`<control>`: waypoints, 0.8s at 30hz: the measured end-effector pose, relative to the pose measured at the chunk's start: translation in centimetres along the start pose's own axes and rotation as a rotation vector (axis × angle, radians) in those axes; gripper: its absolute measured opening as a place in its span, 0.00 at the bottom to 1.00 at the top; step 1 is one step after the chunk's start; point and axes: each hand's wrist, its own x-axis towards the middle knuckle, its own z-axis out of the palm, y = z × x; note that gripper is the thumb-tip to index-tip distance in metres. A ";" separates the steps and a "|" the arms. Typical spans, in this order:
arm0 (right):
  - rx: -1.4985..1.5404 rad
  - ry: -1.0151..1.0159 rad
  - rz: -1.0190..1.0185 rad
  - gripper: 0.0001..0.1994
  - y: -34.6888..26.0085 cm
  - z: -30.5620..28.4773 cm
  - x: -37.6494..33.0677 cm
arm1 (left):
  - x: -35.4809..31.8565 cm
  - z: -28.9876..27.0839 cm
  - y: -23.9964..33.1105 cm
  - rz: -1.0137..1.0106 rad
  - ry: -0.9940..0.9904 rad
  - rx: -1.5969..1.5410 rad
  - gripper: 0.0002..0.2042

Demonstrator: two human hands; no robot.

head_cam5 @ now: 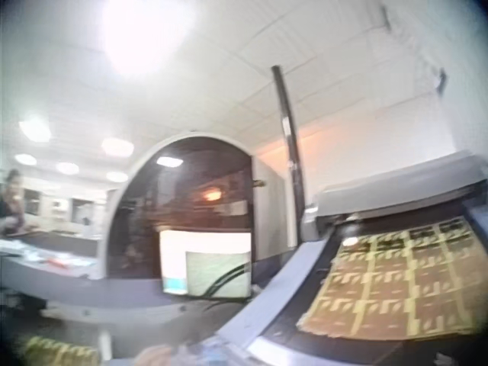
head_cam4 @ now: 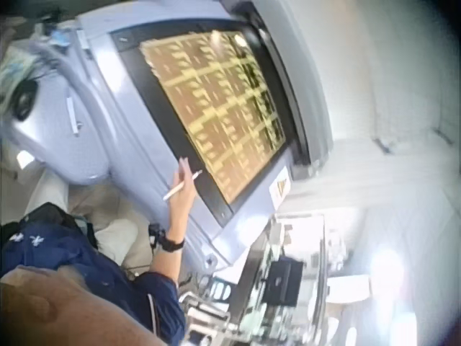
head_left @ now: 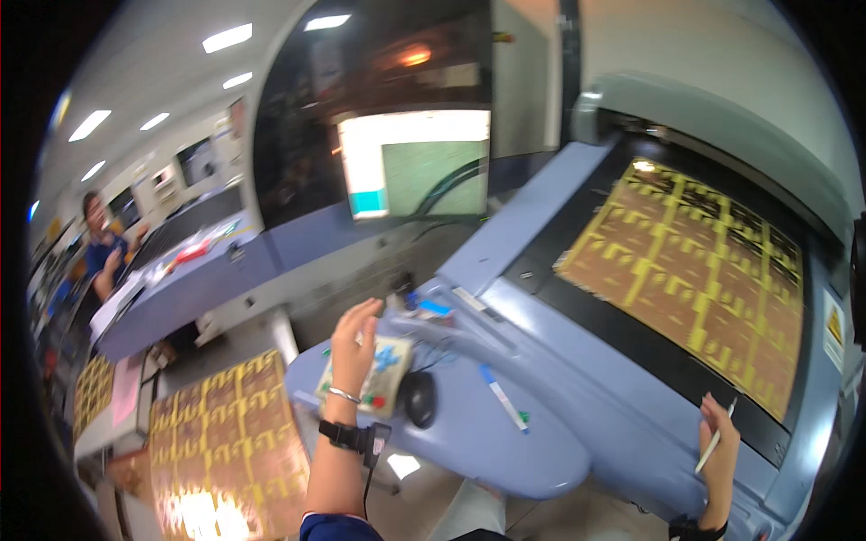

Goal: Placing thin metal or circuit boards into an inspection machine, checking the screen for defects, and marking boards with a pen.

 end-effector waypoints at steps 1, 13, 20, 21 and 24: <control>0.024 -0.046 -0.024 0.16 -0.4 1.5 -0.7 | -1.2 -2.5 -2.1 -0.030 0.020 0.044 0.11; 0.010 -0.275 -0.306 0.15 -6.8 12.5 -3.0 | -7.8 -8.8 -13.9 -0.498 -0.304 0.624 0.18; 0.012 -0.257 -0.238 0.14 -7.1 12.6 -2.7 | -7.7 -8.6 -13.8 -0.464 -0.308 0.697 0.17; 0.009 -0.197 -0.278 0.14 -6.7 12.8 -2.5 | -7.7 -8.7 -13.9 -0.447 -0.302 0.697 0.17; 0.000 -0.080 -0.300 0.14 -6.1 12.9 -1.6 | -7.9 -8.5 -14.1 -0.424 -0.276 0.681 0.16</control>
